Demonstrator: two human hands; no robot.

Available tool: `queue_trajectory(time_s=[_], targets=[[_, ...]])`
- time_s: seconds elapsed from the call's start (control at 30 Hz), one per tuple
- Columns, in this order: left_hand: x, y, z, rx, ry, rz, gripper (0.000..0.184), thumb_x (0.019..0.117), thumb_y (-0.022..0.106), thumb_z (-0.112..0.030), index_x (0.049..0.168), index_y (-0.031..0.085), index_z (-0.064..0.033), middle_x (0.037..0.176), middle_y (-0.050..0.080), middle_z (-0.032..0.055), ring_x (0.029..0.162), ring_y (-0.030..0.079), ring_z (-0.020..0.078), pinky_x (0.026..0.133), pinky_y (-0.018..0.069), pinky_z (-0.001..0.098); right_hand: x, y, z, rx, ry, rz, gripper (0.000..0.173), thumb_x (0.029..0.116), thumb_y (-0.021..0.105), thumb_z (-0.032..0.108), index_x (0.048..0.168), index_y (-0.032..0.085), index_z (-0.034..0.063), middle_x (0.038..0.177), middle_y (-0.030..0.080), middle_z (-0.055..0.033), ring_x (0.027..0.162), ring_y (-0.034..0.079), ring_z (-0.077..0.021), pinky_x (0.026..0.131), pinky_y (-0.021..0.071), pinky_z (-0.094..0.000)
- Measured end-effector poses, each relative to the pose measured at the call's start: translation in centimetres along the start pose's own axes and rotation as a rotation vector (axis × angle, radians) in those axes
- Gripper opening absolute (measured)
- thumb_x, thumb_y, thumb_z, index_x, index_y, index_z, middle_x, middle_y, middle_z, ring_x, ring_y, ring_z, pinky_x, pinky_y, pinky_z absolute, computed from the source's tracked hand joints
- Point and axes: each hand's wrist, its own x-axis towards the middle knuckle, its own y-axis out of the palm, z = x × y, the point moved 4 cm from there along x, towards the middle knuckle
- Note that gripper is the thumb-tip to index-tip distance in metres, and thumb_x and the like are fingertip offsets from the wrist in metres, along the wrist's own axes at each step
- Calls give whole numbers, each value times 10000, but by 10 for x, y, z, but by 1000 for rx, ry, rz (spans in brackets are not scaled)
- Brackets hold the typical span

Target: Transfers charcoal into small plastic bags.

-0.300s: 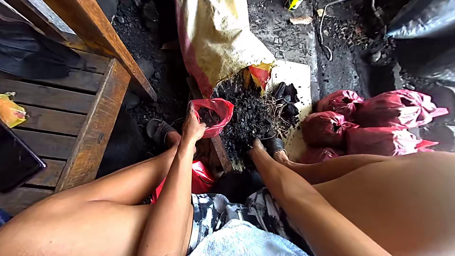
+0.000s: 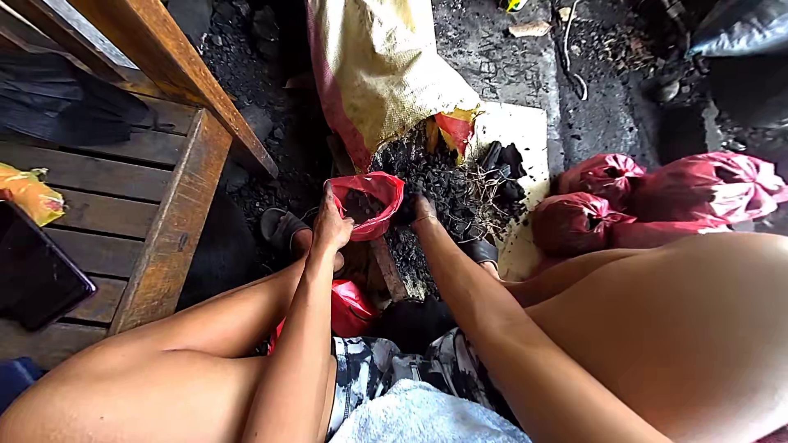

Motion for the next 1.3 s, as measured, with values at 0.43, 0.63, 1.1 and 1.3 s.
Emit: queue_trajectory(time_s=[0.43, 0.63, 1.1, 1.3], targets=[[-1, -8, -13, -13, 21, -61, 990, 854, 723, 8, 1645, 132, -68, 1599, 366, 252, 1461, 407, 393, 1186, 350, 574, 17, -47, 62, -775, -425, -69, 415, 994, 639, 263, 1351, 638, 51, 1347, 639, -234, 1297, 575, -408, 1079, 433, -626], [-5, -13, -20, 20, 59, -89, 983, 847, 728, 20, 1646, 169, -100, 1587, 399, 231, 1423, 458, 396, 1142, 390, 611, 32, -50, 50, -888, -428, -110, 462, 984, 659, 234, 1408, 597, 62, 1427, 568, -270, 1339, 531, -449, 1096, 427, -617], [-5, -14, -17, 30, 39, -73, 910, 850, 675, 16, 1630, 213, -59, 1546, 446, 254, 1433, 456, 341, 1190, 363, 497, 14, 11, 34, -1373, -521, 758, 321, 1002, 650, 221, 1288, 717, 93, 1460, 587, -190, 1358, 532, -411, 1107, 409, -639], [-3, -13, -19, 62, 22, -8, 914, 852, 703, -1, 1631, 231, -78, 1519, 483, 248, 1414, 481, 344, 1185, 375, 501, 63, -23, 118, -1125, -544, 196, 289, 996, 645, 276, 1221, 734, 118, 1196, 720, -204, 1144, 668, -408, 981, 491, -663]])
